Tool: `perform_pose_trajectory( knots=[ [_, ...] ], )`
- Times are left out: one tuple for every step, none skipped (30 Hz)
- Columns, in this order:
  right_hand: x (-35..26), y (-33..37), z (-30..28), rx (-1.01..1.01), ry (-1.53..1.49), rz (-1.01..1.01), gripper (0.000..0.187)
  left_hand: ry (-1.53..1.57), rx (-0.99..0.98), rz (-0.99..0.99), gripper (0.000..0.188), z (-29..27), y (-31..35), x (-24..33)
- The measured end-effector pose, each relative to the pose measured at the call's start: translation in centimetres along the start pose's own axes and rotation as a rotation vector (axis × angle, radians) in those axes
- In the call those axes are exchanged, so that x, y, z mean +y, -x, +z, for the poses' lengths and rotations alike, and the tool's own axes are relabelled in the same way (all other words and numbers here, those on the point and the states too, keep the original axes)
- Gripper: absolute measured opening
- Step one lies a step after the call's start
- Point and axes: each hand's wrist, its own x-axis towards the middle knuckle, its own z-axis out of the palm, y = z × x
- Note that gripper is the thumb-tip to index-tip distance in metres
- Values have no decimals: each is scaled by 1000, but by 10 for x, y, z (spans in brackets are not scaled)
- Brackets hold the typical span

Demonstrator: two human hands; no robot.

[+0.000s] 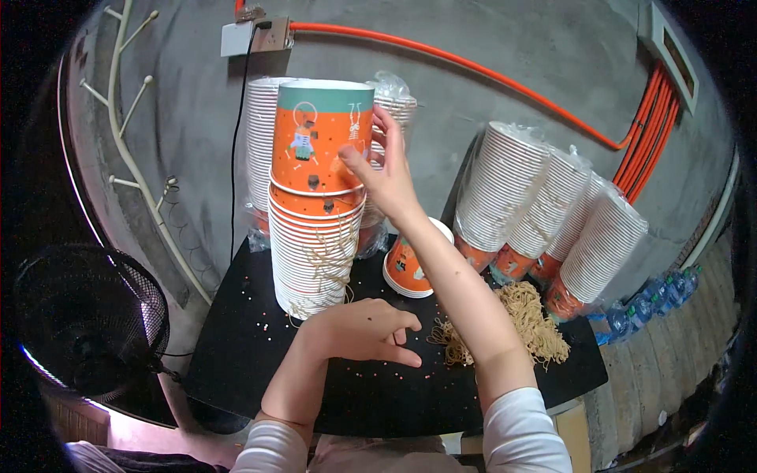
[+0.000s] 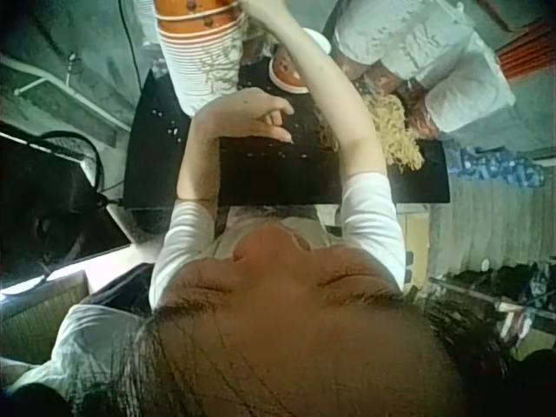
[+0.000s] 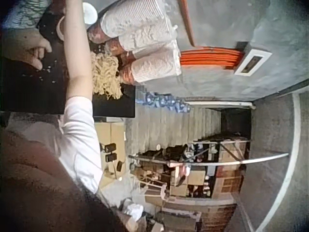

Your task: Attaching white cord handles to printed paper buckets by threading the cord through pre-punched holes.

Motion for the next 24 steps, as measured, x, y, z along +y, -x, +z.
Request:
perform_pose_trajectory(
  knots=[
    [-1,8,-6,12,166,-36,88,-4,-8,-19,64,-2,0,2],
    [2,11,-13,73,116,-39,84,-8,-15,-39,65,-2,1,2],
    [7,18,-23,143,72,-36,79,-14,-9,-37,64,0,0,1],
    [14,22,-31,204,22,-39,75,-23,7,-40,64,1,2,-2],
    [23,31,-42,275,18,31,68,-33,25,-46,64,1,5,-4],
    [33,45,-63,352,30,98,61,-24,33,-49,62,1,5,-3],
    [59,64,-92,332,113,201,62,-16,38,-49,59,0,4,2],
    [85,85,-121,317,205,306,64,-6,39,-40,56,-2,2,7],
    [103,104,-124,267,452,304,71,49,94,-45,53,-5,6,9],
    [115,125,-128,215,705,300,79,106,147,-45,51,-8,11,9],
    [122,137,-130,158,956,291,86,159,203,-45,48,-11,16,9],
    [126,142,-130,150,1006,324,94,151,240,-52,47,-11,19,6],
    [130,148,-132,143,1057,359,103,144,275,-58,47,-11,21,3],
    [134,152,-134,136,1110,394,111,137,309,-63,47,-11,22,1],
    [135,147,-136,114,979,476,127,72,286,-66,47,-14,24,1],
    [135,146,-136,109,980,537,128,77,263,-89,48,-14,23,2],
    [134,147,-137,103,980,598,129,82,240,-112,48,-12,23,3],
    [131,140,-138,100,982,646,130,80,225,-129,48,-13,22,5],
    [133,137,-138,84,991,695,132,71,208,-130,49,-12,19,5],
    [135,135,-138,68,999,745,134,63,191,-132,50,-9,14,5],
    [137,138,-139,50,1011,804,135,65,170,-132,50,-4,8,4],
    [140,138,-144,60,1003,771,135,26,126,-125,51,-1,0,2],
    [142,135,-151,71,995,739,135,-13,80,-118,51,3,-10,-1],
    [139,129,-148,73,976,704,135,-53,40,-124,52,7,-16,-5]
  ],
)
